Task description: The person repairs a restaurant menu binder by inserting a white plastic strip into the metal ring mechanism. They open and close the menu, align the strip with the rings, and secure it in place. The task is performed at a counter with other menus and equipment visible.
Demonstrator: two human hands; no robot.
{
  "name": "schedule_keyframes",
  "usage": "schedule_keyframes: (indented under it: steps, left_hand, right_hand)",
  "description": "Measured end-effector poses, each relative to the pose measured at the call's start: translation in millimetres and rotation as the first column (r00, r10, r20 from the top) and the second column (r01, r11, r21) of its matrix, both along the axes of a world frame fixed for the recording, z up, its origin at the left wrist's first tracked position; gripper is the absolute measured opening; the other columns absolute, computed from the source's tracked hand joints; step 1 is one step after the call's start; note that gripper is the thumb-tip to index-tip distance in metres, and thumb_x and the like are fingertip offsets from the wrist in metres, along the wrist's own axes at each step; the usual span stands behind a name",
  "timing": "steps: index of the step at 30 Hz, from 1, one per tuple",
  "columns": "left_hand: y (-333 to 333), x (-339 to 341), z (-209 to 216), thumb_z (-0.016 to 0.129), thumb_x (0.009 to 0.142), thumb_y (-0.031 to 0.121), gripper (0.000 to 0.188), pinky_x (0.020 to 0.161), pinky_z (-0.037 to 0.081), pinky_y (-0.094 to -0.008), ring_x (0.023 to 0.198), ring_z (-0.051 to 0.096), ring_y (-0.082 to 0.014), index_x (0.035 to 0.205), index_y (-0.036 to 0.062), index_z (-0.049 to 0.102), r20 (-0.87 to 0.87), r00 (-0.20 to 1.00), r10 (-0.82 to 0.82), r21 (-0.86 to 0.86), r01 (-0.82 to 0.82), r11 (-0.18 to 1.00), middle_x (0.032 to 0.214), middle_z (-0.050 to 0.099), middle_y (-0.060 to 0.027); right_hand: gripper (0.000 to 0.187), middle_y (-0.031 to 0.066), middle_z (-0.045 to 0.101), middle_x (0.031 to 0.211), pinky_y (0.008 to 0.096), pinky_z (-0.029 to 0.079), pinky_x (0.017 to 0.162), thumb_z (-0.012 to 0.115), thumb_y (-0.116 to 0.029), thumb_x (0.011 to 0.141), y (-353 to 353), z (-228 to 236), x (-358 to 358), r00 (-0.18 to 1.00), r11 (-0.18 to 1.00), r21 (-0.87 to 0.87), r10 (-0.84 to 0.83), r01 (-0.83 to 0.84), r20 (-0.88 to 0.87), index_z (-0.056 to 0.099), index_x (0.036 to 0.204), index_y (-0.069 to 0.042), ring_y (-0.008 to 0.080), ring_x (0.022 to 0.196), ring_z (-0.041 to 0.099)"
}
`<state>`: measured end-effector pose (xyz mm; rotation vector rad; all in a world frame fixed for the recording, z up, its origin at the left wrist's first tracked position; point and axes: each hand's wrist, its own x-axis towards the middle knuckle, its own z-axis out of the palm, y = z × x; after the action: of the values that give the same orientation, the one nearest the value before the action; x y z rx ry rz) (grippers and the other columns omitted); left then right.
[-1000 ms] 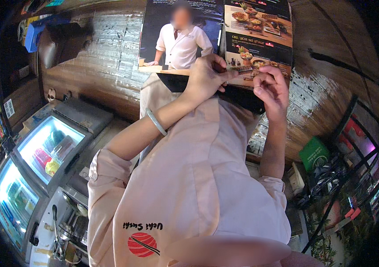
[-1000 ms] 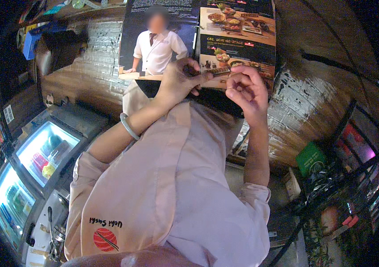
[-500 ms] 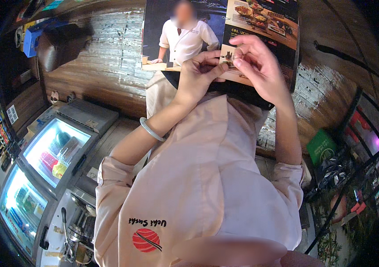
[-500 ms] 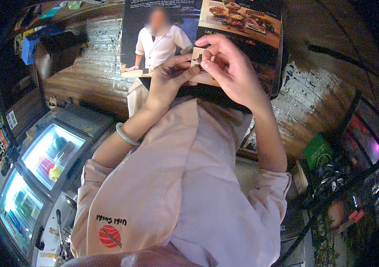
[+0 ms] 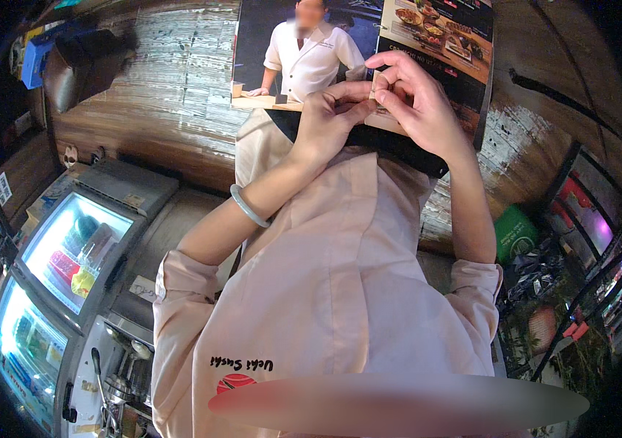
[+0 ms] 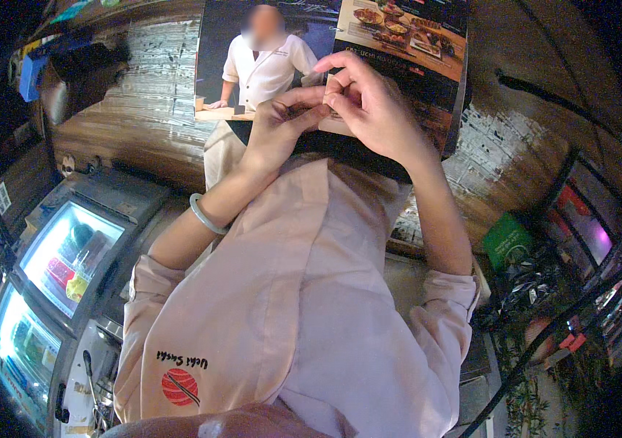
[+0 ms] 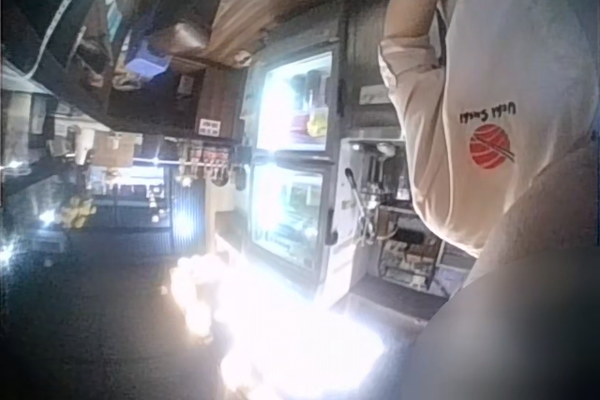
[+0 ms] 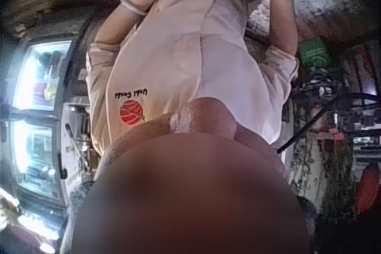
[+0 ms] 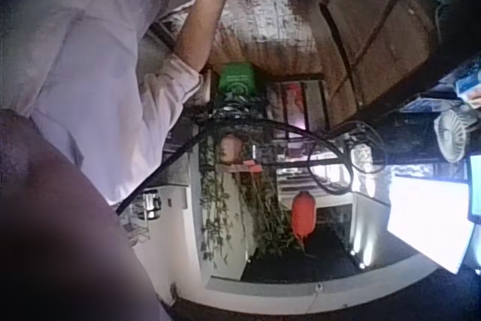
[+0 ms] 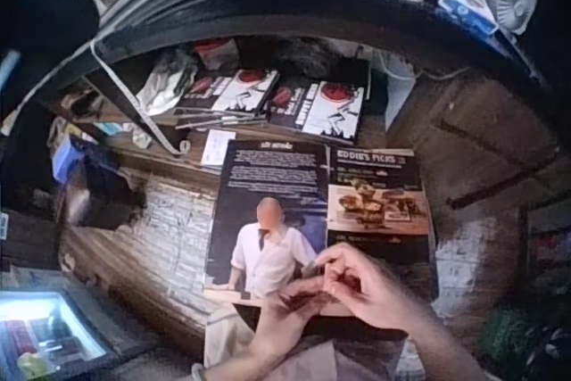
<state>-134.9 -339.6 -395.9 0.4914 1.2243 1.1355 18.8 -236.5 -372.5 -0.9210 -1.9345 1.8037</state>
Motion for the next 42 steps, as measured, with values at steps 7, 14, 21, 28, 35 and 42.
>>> schedule_keyframes:
  steps: [7, 14, 21, 28, 35, 42]
  left_hand:
    - [-0.6, 0.6, -0.7, 0.069, 0.094, 0.006, 0.028, 0.088, 0.052, -0.0248, 0.097, 0.066, -0.0106, 0.121, 0.0004, 0.069, -0.009, 1.000, 0.010, -0.007, -0.010, 1.000, 0.109, 0.073, -0.0065]
    - [-2.0, 0.0, -1.3, 0.069, 0.093, 0.005, 0.028, 0.087, 0.052, -0.0244, 0.098, 0.067, -0.0106, 0.121, 0.0005, 0.069, -0.007, 1.000, 0.007, -0.012, -0.007, 1.000, 0.109, 0.073, -0.0065]
    - [-1.2, 0.2, -0.3, 0.069, 0.092, 0.002, 0.028, 0.089, 0.053, -0.0257, 0.098, 0.067, -0.0116, 0.120, -0.0005, 0.069, 0.010, 1.000, 0.019, -0.022, -0.019, 1.000, 0.109, 0.073, -0.0080]
    - [-2.2, 0.3, -3.1, 0.069, 0.092, 0.002, 0.029, 0.087, 0.053, -0.0253, 0.096, 0.067, -0.0116, 0.121, -0.0004, 0.068, 0.028, 0.999, 0.034, 0.001, -0.034, 0.999, 0.108, 0.073, -0.0078]
    - [-1.8, 0.8, -0.6, 0.070, 0.092, 0.004, 0.028, 0.082, 0.052, -0.0236, 0.093, 0.067, -0.0101, 0.119, 0.0006, 0.069, 0.027, 0.999, 0.037, -0.014, -0.037, 0.999, 0.104, 0.073, -0.0061]
    - [-1.5, 2.8, -4.8, 0.071, 0.092, 0.003, 0.027, 0.085, 0.053, -0.0242, 0.095, 0.066, -0.0101, 0.118, 0.0004, 0.070, 0.032, 0.998, 0.048, 0.003, -0.048, 0.999, 0.106, 0.073, -0.0060]
  right_hand:
    - [0.037, 0.0002, 0.057, 0.080, 0.0232, 0.044, 0.059, 0.061, 0.004, 0.091, -0.2, 2.0, -1.6, 0.998, 0.998, 0.048, -0.033, 0.030, 0.053, 0.054, 0.125, -0.008, 0.0063, 0.065, 0.054]
    - [0.037, 0.0015, 0.061, 0.083, 0.0229, 0.045, 0.059, 0.063, 0.001, 0.092, 0.4, 1.7, 1.1, 1.000, 1.000, -0.007, -0.013, 0.013, 0.012, 0.053, 0.126, -0.007, 0.0061, 0.066, 0.054]
    - [0.037, 0.0022, 0.062, 0.084, 0.0230, 0.046, 0.060, 0.064, 0.001, 0.092, 1.5, 4.4, -0.7, 0.996, 0.998, 0.032, -0.052, 0.050, 0.072, 0.054, 0.126, -0.006, 0.0062, 0.067, 0.056]
    - [0.035, 0.0055, 0.066, 0.085, 0.0259, 0.049, 0.059, 0.064, 0.002, 0.092, -0.3, 3.8, -3.1, 0.990, 0.994, 0.091, -0.073, 0.062, 0.123, 0.055, 0.125, -0.006, 0.0088, 0.067, 0.061]
    - [0.033, 0.0057, 0.067, 0.083, 0.0268, 0.049, 0.059, 0.063, 0.002, 0.092, -0.5, 9.5, -3.8, 0.986, 0.993, 0.097, -0.075, 0.061, 0.152, 0.055, 0.124, -0.005, 0.0103, 0.067, 0.064]
    - [0.034, 0.0070, 0.068, 0.085, 0.0279, 0.050, 0.060, 0.064, 0.001, 0.091, -0.6, 10.8, -5.2, 0.978, 0.989, 0.131, -0.091, 0.067, 0.188, 0.056, 0.123, -0.007, 0.0111, 0.068, 0.064]
